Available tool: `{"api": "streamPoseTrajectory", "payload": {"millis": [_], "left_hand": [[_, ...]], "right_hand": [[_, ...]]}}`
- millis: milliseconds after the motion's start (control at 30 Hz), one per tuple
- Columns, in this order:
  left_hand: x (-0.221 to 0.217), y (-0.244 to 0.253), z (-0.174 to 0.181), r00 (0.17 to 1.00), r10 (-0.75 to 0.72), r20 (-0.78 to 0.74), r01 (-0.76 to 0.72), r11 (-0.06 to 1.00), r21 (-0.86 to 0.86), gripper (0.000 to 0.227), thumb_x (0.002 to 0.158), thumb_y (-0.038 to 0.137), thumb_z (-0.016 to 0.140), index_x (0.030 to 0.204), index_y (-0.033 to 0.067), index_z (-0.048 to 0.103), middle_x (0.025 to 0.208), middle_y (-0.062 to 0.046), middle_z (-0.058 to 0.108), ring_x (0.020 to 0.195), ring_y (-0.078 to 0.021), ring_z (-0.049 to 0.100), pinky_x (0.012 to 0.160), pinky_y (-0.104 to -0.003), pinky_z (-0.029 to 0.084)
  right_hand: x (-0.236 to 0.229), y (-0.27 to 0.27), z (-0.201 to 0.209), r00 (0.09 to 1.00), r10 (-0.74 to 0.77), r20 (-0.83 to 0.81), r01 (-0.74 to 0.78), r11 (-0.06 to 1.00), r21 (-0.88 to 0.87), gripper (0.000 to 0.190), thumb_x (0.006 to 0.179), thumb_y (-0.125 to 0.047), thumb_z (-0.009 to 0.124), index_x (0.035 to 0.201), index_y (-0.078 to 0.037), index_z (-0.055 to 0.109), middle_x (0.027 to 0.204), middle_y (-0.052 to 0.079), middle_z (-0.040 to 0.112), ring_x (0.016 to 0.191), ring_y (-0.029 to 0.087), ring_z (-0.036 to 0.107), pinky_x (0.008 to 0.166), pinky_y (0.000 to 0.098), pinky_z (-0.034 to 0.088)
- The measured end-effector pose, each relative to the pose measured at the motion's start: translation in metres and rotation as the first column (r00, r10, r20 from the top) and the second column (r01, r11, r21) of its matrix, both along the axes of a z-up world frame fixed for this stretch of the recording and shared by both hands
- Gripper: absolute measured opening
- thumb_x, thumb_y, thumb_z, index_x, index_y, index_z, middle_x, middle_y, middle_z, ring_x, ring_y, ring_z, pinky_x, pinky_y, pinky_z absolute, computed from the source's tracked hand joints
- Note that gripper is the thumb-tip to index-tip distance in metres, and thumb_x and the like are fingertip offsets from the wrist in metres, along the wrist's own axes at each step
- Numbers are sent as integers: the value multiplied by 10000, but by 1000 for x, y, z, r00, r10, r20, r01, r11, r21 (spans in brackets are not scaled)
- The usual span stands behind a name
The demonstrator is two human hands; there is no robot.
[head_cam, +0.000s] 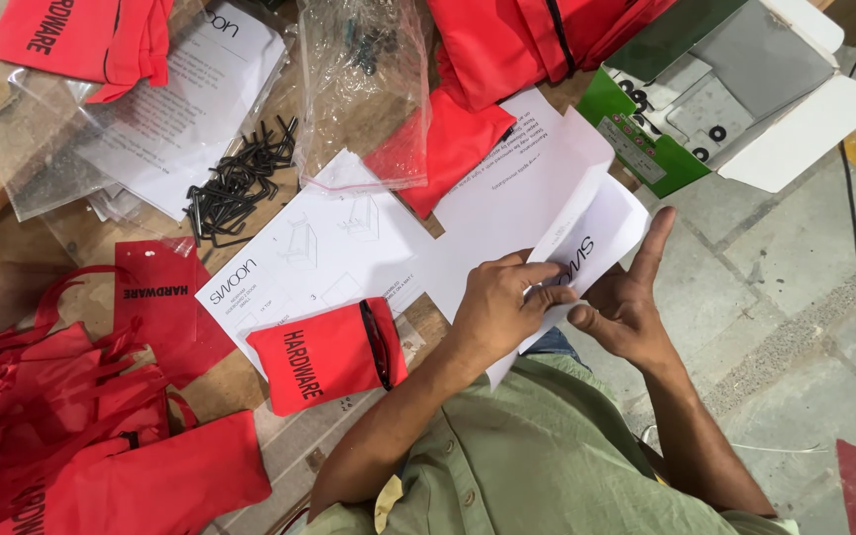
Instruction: Packaging hardware components such as bolts and washers into small red hardware bags at a workbench.
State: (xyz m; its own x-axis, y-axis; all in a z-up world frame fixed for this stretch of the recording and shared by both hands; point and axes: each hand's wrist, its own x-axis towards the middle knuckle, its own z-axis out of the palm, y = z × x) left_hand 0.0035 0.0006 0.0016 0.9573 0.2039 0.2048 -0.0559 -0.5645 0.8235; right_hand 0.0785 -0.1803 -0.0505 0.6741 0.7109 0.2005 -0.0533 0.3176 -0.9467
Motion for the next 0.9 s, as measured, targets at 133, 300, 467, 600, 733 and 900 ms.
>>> {"api": "streamPoseTrajectory", "payload": {"millis": [133,300,467,600,733,900], "left_hand": [[-4,0,3,997,56,50,-55,998,-30,108,923,100,761,992,17,756,825,-145,708,654,-276,703,583,-382,553],[-9,10,10,934,215,284,-268,950,162,94,930,41,745,983,-21,699,820,-139,686,569,-210,667,467,-309,518],[-22,19,50,865,238,442,-406,849,338,96,914,21,766,953,-13,685,785,-111,658,538,-196,603,454,-298,482],[-43,20,84,820,239,520,-466,806,365,111,947,25,776,1005,-10,687,824,-108,650,568,-189,586,498,-327,468],[-78,24,99,790,328,518,-551,751,365,130,868,43,828,947,-30,754,638,-54,576,459,-136,522,417,-322,398],[-114,41,113,701,548,456,-687,691,225,151,940,103,807,992,-16,731,753,-77,671,600,-110,578,523,-281,434]], "right_hand": [[3,1,-9,957,-288,35,287,925,-249,1242,976,-34,684,1567,-262,-384,1353,317,605,1225,318,665,1045,456,584],[16,-14,-38,872,-489,18,456,800,-390,1036,1021,43,584,1640,-38,-243,1296,269,614,1085,281,681,908,404,581],[22,-10,-50,848,-507,-155,455,846,-279,989,989,62,535,1633,2,-213,1382,230,541,1079,228,668,820,360,613],[30,-8,-57,831,-548,-98,495,808,-319,972,1005,63,543,1656,1,-176,1447,287,505,1145,257,639,914,376,569],[35,-16,-66,770,-502,393,624,719,-306,999,1048,83,631,1593,16,-203,1726,373,-42,1556,386,421,1260,509,427],[-6,4,32,538,-326,777,759,590,-277,1138,1006,-68,785,1666,-104,-141,1745,229,82,1625,365,217,1323,495,293]]}}
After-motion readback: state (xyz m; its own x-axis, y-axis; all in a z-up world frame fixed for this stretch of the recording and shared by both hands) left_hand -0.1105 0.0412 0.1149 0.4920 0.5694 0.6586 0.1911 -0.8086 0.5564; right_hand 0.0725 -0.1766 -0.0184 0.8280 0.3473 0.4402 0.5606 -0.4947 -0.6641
